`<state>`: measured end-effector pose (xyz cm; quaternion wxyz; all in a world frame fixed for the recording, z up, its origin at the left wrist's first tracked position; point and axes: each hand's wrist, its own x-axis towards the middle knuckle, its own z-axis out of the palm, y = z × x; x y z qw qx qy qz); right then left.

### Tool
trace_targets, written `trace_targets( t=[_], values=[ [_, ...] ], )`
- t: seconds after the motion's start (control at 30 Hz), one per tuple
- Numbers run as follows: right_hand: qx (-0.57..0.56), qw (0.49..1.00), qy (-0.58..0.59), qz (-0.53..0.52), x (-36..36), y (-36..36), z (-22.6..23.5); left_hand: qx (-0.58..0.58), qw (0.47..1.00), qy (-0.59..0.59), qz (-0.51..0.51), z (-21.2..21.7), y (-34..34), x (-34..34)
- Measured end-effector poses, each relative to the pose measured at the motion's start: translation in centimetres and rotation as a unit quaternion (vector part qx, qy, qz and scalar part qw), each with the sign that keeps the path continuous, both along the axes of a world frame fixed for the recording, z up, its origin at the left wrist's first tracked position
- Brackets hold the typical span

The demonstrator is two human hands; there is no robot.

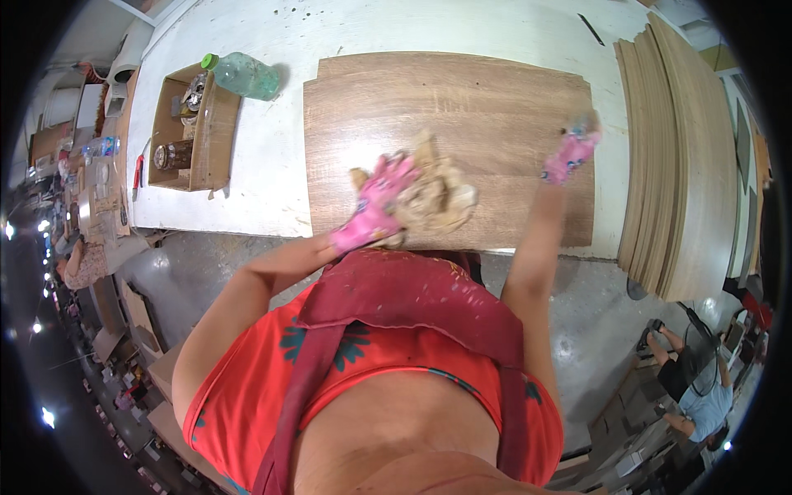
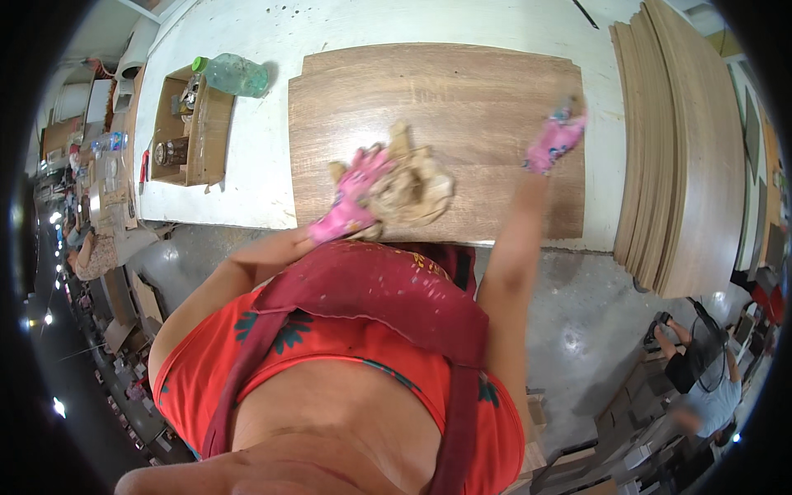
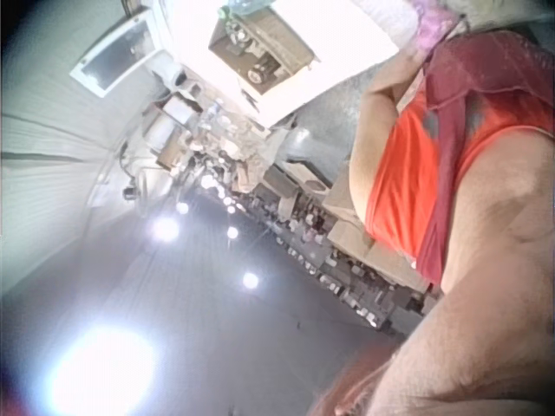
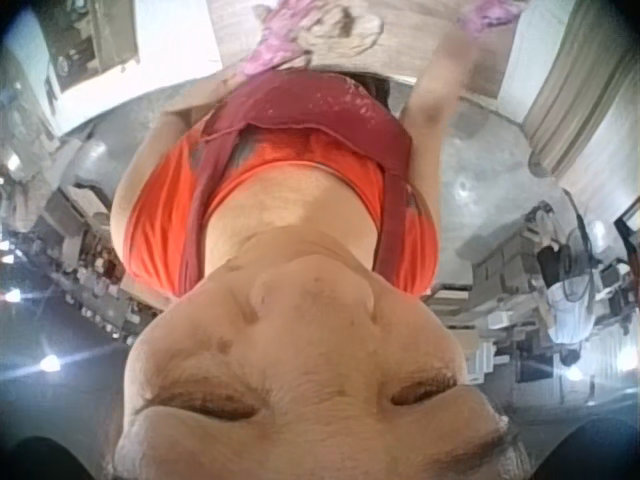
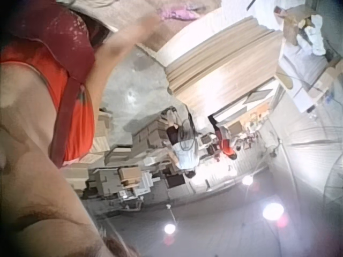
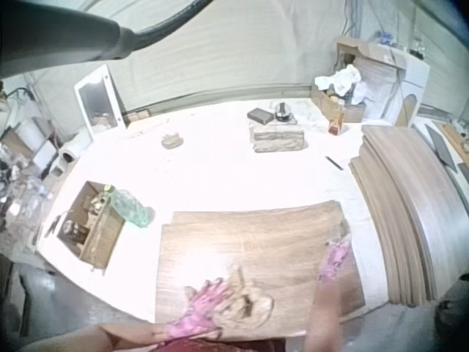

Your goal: The person wipes wood panels with a cloth and a sanding block, then stacks the panels together.

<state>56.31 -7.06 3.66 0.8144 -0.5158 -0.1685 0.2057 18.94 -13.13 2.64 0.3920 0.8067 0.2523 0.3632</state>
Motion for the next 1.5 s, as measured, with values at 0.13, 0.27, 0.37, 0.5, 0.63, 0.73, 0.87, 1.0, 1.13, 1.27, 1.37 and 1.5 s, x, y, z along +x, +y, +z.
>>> trace_targets(
  t=[0.13,0.27,0.37,0.5,0.63,0.73,0.87,1.0,1.13,1.27,1.37,1.5],
  values=[
    [-0.16,0.974,-0.142,0.07,-5.4,-3.4,0.7,0.002,0.979,0.202,-0.003,5.4,2.4,8.0],
    [-0.065,0.996,0.015,0.067,-8.2,-6.4,5.0,-0.194,0.98,-0.013,-0.048,9.0,2.8,9.5],
    [-0.04,0.99,-0.038,0.132,-12.8,-8.6,9.0,-0.29,0.95,-0.103,-0.056,12.4,1.7,8.9],
    [-0.033,0.97,-0.126,0.203,-18.0,-7.8,9.7,-0.408,0.898,-0.165,0.017,12.9,1.9,9.0],
    [-0.32,0.711,-0.602,0.174,-16.9,-8.4,9.2,-0.347,0.911,-0.18,0.13,10.6,5.6,6.4],
    [-0.429,0.548,-0.662,0.276,-18.3,-10.1,8.7,-0.304,0.908,-0.191,0.215,9.5,12.4,5.9],
    [-0.428,0.539,-0.625,0.367,-16.7,-8.2,7.7,-0.287,0.928,-0.136,0.194,4.5,19.7,8.6],
    [-0.402,0.592,-0.605,0.349,-11.2,-1.4,2.2,-0.186,0.968,-0.008,0.171,1.8,21.8,10.2],
    [-0.601,0.52,-0.593,0.13,-1.7,7.4,5.9,-0.262,0.955,0.003,0.14,5.7,20.7,10.2],
    [-0.531,0.659,-0.533,-0.003,4.6,9.4,5.0,-0.29,0.95,-0.002,0.115,5.5,21.1,10.4],
    [-0.48,0.704,-0.523,-0.011,5.4,7.4,3.9,-0.288,0.95,0.011,0.121,5.4,21.0,10.4],
    [-0.462,0.72,-0.518,-0.002,5.5,2.3,2.8,-0.278,0.951,0.024,0.13,6.1,20.9,10.0]
  ],
)
